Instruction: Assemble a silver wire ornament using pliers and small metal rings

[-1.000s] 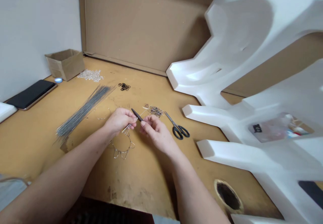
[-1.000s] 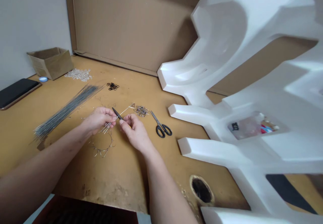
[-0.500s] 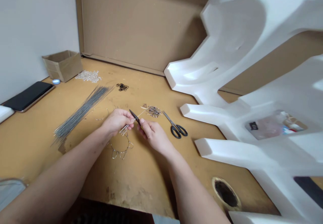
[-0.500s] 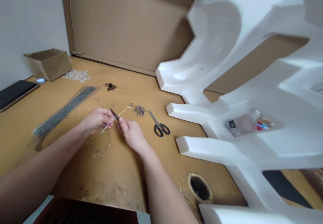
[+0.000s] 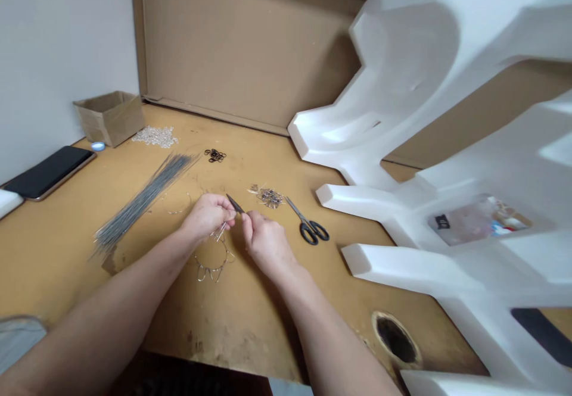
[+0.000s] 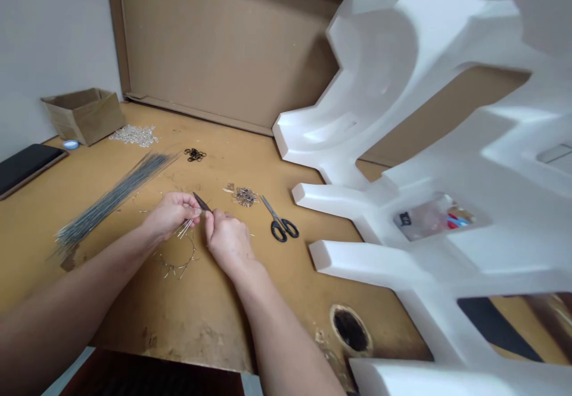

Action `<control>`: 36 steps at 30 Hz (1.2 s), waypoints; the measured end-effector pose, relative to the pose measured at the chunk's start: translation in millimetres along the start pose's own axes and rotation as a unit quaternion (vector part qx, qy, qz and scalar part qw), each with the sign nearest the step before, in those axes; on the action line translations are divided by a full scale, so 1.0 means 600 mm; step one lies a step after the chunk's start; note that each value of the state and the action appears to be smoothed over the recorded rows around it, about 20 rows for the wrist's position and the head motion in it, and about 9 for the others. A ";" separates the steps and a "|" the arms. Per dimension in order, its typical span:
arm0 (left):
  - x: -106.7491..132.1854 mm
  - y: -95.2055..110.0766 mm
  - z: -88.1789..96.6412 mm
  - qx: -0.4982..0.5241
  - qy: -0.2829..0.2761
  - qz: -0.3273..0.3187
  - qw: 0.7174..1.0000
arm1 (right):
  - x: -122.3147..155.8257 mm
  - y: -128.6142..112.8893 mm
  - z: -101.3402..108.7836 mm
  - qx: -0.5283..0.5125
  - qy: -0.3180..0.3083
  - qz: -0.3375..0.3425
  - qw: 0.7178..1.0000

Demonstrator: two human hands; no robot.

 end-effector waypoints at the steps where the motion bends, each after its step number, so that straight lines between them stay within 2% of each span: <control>1: 0.001 0.007 0.001 -0.005 -0.003 -0.022 1.000 | 0.001 0.000 0.002 -0.037 -0.002 0.001 0.999; 4: 0.006 0.031 0.003 -0.019 -0.010 -0.094 0.995 | 0.001 0.001 0.001 -0.169 -0.022 0.005 0.985; 6: 0.006 0.034 0.006 -0.023 -0.004 -0.105 0.994 | -0.001 0.002 -0.005 -0.208 -0.038 0.001 0.977; 8: 0.000 0.024 0.009 -0.028 0.010 -0.080 0.996 | -0.004 0.004 -0.011 -0.160 -0.033 -0.004 0.987; 10: -0.008 0.011 0.013 -0.030 0.027 -0.048 0.998 | -0.008 0.004 -0.013 -0.048 -0.004 -0.003 0.999; 12: -0.014 0.004 0.015 -0.030 0.033 -0.040 0.998 | -0.010 -0.002 -0.014 0.050 0.026 0.005 0.998; 14: -0.016 0.004 0.017 -0.029 0.035 -0.042 0.998 | -0.010 -0.008 -0.014 0.087 0.044 0.013 0.995; 18: -0.008 0.020 0.019 -0.034 0.030 -0.079 0.996 | -0.009 -0.002 -0.011 -0.034 0.032 0.002 0.999; 21: 0.001 0.039 0.019 -0.046 0.027 -0.138 0.989 | -0.008 0.002 -0.019 -0.188 -0.020 0.002 0.982; 23: 0.000 0.037 0.018 -0.047 0.030 -0.142 0.988 | -0.009 0.002 -0.024 -0.229 -0.038 0.007 0.973; 25: -0.006 0.023 0.017 -0.039 0.036 -0.107 0.993 | -0.012 0.006 -0.023 -0.187 -0.020 0.005 0.982; 27: -0.012 0.009 0.017 -0.030 0.041 -0.070 0.996 | -0.014 0.008 -0.018 -0.102 0.019 0.001 0.995; 31: -0.013 0.008 0.016 -0.024 0.042 -0.057 0.997 | -0.011 -0.001 -0.010 0.009 0.063 0.011 0.998; 33: -0.009 0.016 0.018 -0.027 0.037 -0.075 0.996 | -0.008 -0.002 -0.010 -0.031 0.050 0.011 0.998; 36: -0.001 0.035 0.018 -0.042 0.028 -0.140 0.989 | -0.007 0.000 -0.018 -0.152 -0.001 0.009 0.988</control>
Point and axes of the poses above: each hand's wrist, its own x-axis away from the middle knuckle, its own z-axis out of the back of the hand, y = z × x, the point moved 9 cm from there along -x, towards the middle knuckle, and after that the axes turned 6 degrees about -x, right-handed, at the moved point
